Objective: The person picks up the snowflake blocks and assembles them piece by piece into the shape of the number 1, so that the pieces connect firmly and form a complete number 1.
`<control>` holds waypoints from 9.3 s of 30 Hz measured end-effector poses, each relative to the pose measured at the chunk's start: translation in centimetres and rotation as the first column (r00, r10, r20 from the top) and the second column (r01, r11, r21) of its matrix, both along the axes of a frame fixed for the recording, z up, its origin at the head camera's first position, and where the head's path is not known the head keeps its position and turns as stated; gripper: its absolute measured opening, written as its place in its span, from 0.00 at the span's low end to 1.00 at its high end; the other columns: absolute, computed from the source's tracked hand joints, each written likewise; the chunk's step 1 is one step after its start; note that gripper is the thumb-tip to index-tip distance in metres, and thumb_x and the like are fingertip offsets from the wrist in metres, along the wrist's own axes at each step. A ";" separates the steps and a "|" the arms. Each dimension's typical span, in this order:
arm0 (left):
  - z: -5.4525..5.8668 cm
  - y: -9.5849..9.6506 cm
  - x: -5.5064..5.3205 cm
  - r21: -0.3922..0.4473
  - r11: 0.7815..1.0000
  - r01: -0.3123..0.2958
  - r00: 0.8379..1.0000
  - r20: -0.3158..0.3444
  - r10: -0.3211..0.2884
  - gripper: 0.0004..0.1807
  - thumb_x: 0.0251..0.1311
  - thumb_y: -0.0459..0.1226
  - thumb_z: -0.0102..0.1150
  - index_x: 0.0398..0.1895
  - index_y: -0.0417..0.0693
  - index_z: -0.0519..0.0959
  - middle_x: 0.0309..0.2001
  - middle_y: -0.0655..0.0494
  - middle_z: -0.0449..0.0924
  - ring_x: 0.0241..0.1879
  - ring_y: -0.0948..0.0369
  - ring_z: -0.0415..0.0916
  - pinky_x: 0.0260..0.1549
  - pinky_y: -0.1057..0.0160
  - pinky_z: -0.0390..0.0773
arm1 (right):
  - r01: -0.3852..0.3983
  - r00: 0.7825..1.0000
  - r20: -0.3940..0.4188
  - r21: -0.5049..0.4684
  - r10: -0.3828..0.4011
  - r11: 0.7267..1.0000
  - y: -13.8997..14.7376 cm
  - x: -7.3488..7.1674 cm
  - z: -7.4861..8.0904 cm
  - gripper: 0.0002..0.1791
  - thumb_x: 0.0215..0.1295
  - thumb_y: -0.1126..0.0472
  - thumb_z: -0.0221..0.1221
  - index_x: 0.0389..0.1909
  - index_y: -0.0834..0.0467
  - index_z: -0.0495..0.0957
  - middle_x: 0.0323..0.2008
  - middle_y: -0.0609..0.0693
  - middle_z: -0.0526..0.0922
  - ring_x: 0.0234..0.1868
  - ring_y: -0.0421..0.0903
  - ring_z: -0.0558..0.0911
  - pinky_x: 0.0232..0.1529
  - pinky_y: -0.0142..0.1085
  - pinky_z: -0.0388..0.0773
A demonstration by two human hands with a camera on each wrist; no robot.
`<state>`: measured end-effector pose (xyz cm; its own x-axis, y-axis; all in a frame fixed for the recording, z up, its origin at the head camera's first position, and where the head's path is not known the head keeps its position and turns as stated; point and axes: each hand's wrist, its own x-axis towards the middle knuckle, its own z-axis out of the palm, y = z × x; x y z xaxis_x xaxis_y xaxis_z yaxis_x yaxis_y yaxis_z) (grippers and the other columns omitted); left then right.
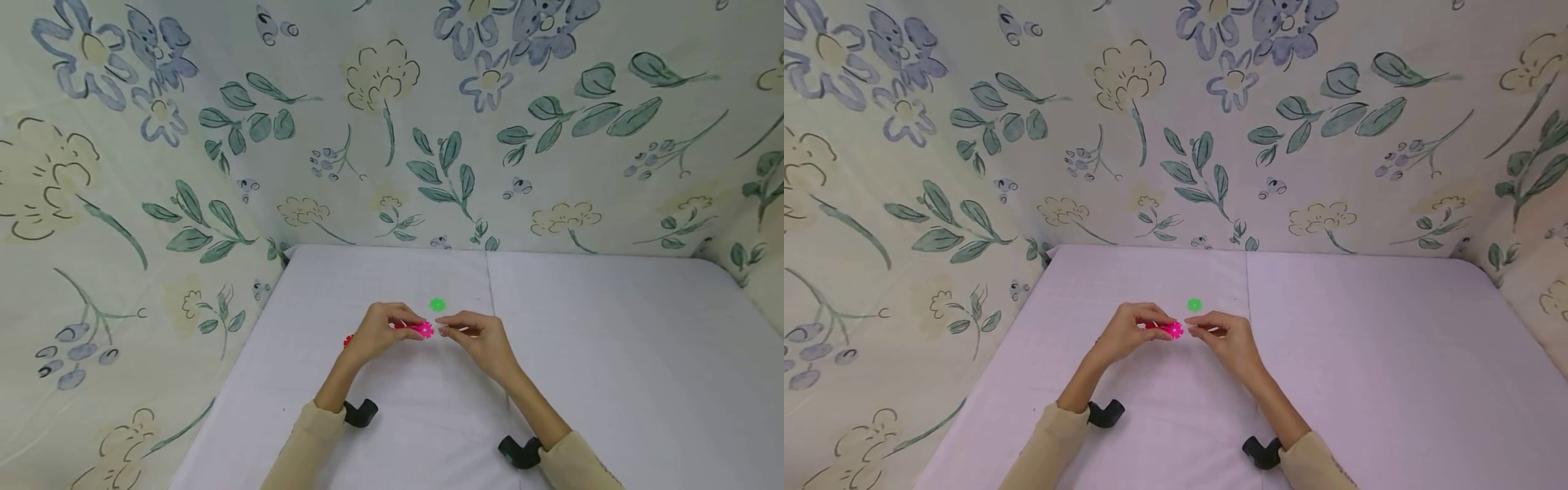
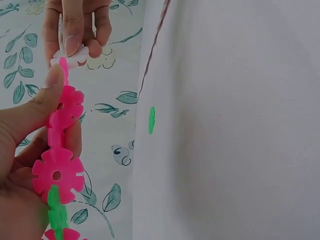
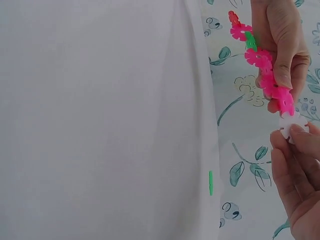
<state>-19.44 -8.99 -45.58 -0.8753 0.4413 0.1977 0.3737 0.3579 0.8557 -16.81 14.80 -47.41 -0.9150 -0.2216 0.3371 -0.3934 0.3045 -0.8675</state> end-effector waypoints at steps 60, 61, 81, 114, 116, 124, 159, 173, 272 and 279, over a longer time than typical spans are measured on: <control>-1.4 0.3 0.3 -0.147 0.982 -0.118 0.989 -0.111 0.102 0.18 0.54 0.33 0.77 0.50 0.41 0.89 0.44 0.51 0.89 0.48 0.56 0.84 0.51 0.61 0.85 | 0.074 0.851 0.525 -0.117 -0.002 0.990 -0.2 -3.6 -0.5 0.23 0.76 0.58 0.60 0.63 0.69 0.77 0.50 0.62 0.88 0.45 0.46 0.90 0.47 0.36 0.88; -1.4 0.2 0.3 -0.157 0.980 -0.126 0.989 -0.101 0.111 0.18 0.54 0.33 0.77 0.50 0.41 0.89 0.45 0.52 0.89 0.49 0.56 0.84 0.52 0.61 0.85 | 0.103 0.853 0.520 -0.091 -0.041 0.991 0.0 -4.0 -0.6 0.23 0.75 0.58 0.61 0.64 0.67 0.77 0.51 0.62 0.88 0.45 0.45 0.90 0.45 0.34 0.88; -2.0 -0.5 0.0 -0.160 0.978 -0.134 0.990 -0.066 0.125 0.17 0.56 0.33 0.76 0.50 0.42 0.89 0.43 0.52 0.89 0.47 0.56 0.83 0.51 0.61 0.84 | 0.175 0.853 0.483 0.094 -0.199 0.980 -0.2 -9.1 -3.1 0.23 0.62 0.62 0.72 0.59 0.63 0.83 0.24 0.49 0.83 0.17 0.38 0.79 0.20 0.27 0.76; -1.6 -1.0 0.0 -0.099 0.987 -0.125 0.991 -0.054 0.120 0.16 0.57 0.32 0.75 0.50 0.39 0.89 0.44 0.50 0.89 0.48 0.54 0.83 0.49 0.61 0.86 | -0.041 0.953 0.301 0.191 -0.019 0.981 1.4 -4.0 -0.3 0.10 0.67 0.64 0.68 0.46 0.63 0.85 0.37 0.57 0.86 0.35 0.47 0.87 0.37 0.32 0.82; -1.5 -0.9 0.0 -0.092 0.989 -0.114 0.993 -0.045 0.111 0.16 0.57 0.33 0.75 0.49 0.40 0.89 0.44 0.51 0.89 0.48 0.55 0.83 0.48 0.65 0.85 | -0.058 0.947 0.322 0.143 0.009 0.988 1.9 -3.5 -0.3 0.11 0.68 0.63 0.68 0.48 0.63 0.84 0.40 0.58 0.85 0.37 0.49 0.88 0.38 0.32 0.84; -1.1 -0.5 0.3 -0.063 0.995 -0.072 0.997 -0.016 0.071 0.16 0.57 0.33 0.75 0.49 0.40 0.89 0.45 0.50 0.89 0.47 0.56 0.83 0.46 0.71 0.83 | -0.121 0.943 0.301 -0.087 0.142 0.989 2.0 -1.9 -0.6 0.12 0.67 0.67 0.67 0.49 0.68 0.83 0.43 0.66 0.88 0.41 0.57 0.91 0.46 0.43 0.88; -0.8 1.0 0.8 -0.006 1.000 -0.024 0.997 -0.075 0.023 0.16 0.52 0.32 0.78 0.46 0.38 0.90 0.38 0.51 0.87 0.38 0.63 0.79 0.37 0.71 0.82 | 0.012 0.981 -0.195 0.110 0.009 0.994 0.0 0.2 -0.6 0.10 0.58 0.73 0.71 0.39 0.59 0.92 0.37 0.52 0.93 0.38 0.45 0.92 0.38 0.28 0.87; -0.1 1.3 0.8 -0.121 0.993 0.003 0.999 -0.043 -0.008 0.18 0.58 0.35 0.75 0.52 0.41 0.88 0.46 0.52 0.89 0.46 0.59 0.82 0.45 0.72 0.82 | 0.017 0.989 -0.149 0.117 0.001 0.993 0.8 0.0 -0.8 0.10 0.63 0.68 0.70 0.43 0.55 0.90 0.40 0.49 0.93 0.40 0.45 0.90 0.42 0.33 0.87; -3.4 4.0 -2.6 0.088 0.994 0.063 0.965 0.249 -0.083 0.31 0.58 0.21 0.68 0.67 0.35 0.76 0.51 0.40 0.86 0.49 0.50 0.86 0.38 0.71 0.80 | 0.125 0.926 0.363 -0.031 -0.105 0.992 0.7 -1.7 -1.4 0.27 0.69 0.69 0.64 0.68 0.68 0.74 0.51 0.68 0.83 0.37 0.35 0.85 0.37 0.23 0.81; -4.4 4.4 -3.5 0.018 0.998 0.053 0.961 0.270 -0.056 0.31 0.57 0.22 0.70 0.67 0.34 0.77 0.45 0.43 0.88 0.44 0.56 0.87 0.43 0.71 0.81 | 0.118 0.929 0.348 0.031 -0.122 0.993 0.4 -2.8 -2.3 0.27 0.67 0.69 0.66 0.66 0.70 0.74 0.48 0.68 0.84 0.37 0.42 0.85 0.35 0.24 0.81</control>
<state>-22.98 -4.62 -49.94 -0.8716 0.4887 -0.0380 0.1467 0.3341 0.9311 -19.57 15.17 -49.70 -0.9945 -0.1046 -0.0097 -0.0265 0.3396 -0.9402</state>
